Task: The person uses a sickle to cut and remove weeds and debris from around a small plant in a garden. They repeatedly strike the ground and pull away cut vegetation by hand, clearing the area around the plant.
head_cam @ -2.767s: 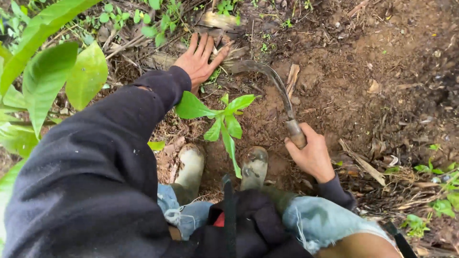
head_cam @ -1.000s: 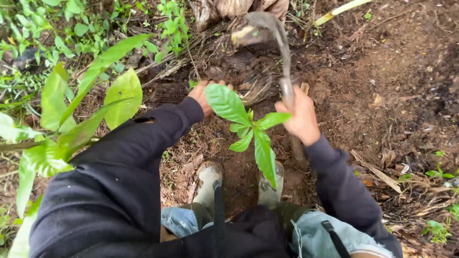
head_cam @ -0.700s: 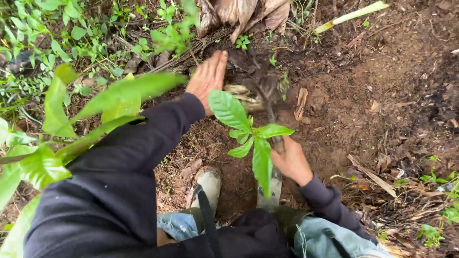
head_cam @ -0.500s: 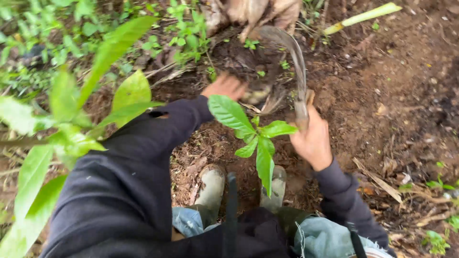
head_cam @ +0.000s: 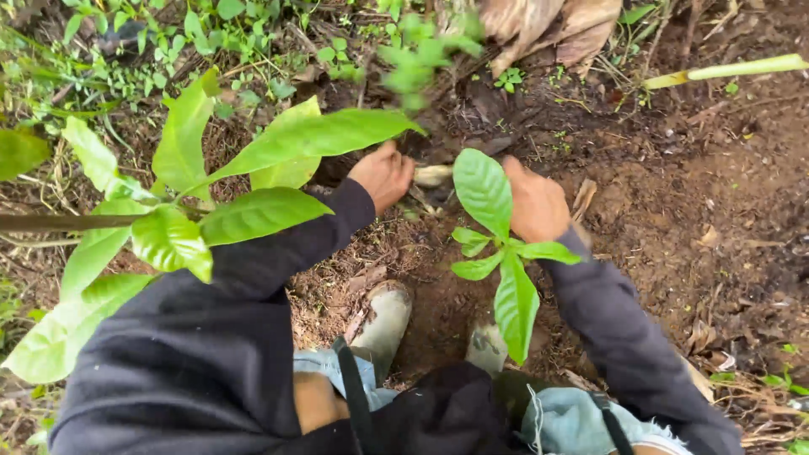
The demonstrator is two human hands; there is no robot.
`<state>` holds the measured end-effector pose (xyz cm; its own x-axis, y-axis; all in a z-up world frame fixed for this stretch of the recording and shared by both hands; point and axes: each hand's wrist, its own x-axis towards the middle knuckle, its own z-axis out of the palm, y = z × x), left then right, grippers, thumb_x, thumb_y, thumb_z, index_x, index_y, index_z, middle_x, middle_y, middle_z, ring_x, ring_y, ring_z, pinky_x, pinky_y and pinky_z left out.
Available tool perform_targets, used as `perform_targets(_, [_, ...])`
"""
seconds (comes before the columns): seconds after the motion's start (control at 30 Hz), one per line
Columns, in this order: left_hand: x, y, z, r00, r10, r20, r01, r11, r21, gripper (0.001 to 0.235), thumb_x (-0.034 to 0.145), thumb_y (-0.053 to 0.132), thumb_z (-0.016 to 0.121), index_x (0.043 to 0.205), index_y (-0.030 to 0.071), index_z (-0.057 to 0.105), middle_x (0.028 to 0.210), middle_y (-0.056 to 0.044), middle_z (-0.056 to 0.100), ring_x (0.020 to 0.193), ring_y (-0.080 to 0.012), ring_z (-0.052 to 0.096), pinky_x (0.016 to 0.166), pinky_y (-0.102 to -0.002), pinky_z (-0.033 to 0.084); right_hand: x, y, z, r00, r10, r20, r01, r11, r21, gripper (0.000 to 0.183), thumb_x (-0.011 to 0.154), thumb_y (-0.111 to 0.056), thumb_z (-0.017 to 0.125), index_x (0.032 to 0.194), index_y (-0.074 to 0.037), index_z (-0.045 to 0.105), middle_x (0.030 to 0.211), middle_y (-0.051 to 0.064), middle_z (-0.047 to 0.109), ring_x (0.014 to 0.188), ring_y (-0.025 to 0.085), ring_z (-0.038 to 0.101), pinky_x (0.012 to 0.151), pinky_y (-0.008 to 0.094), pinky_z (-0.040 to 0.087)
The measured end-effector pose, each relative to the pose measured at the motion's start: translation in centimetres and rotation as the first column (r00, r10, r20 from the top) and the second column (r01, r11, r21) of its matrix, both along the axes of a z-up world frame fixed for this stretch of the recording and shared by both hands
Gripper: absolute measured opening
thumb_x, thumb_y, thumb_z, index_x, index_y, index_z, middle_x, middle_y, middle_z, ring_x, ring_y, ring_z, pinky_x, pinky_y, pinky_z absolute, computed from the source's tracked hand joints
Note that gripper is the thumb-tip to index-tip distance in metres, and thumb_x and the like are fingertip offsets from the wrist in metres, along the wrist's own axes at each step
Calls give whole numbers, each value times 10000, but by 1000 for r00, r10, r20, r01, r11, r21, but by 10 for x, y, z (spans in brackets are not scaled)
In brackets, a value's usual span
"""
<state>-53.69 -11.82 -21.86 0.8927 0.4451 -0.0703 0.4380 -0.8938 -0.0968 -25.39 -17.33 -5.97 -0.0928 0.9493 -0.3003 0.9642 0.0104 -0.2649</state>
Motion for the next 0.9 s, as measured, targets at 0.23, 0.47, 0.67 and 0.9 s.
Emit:
perform_targets(0.23, [-8, -6, 60, 969, 245, -36, -242, 904, -353, 758, 718, 187, 903, 1281, -39, 448, 1105, -257, 591, 941, -374, 703, 984, -486, 545, 24, -23, 5, 907, -355, -226, 350, 935, -63, 307, 793, -274, 704, 1001, -80, 588, 694, 289, 646, 771, 534, 679, 644, 610, 487])
perform_targets(0.47, [2, 21, 66, 838, 543, 48, -487, 786, -381, 968, 650, 112, 952, 1402, 61, 347, 1181, -177, 596, 1037, -356, 691, 957, -582, 512, 17, 33, -13, 913, -224, -341, 248, 969, 26, 307, 786, -96, 708, 1070, 11, 661, 773, 307, 677, 799, 525, 698, 642, 591, 535])
perform_targets(0.67, [-1, 14, 60, 794, 594, 127, -547, 790, -278, 986, 694, 22, 894, 1508, 111, 344, 980, -134, 568, 923, -315, 667, 852, -507, 569, 12, -69, -9, 922, -349, -169, 311, 926, -216, 478, 819, -296, 714, 1199, -29, 601, 921, 317, 706, 920, 536, 690, 800, 639, 540])
perform_targets(0.9, [20, 32, 63, 724, 681, -110, -669, 656, -349, 1111, 734, -81, 879, 1604, 245, 269, 1225, -333, 649, 1294, -518, 572, 1056, -658, 451, 46, -130, 27, 898, -399, -184, 364, 910, -196, 370, 814, -223, 764, 1146, -75, 695, 904, 203, 767, 875, 429, 742, 811, 569, 593])
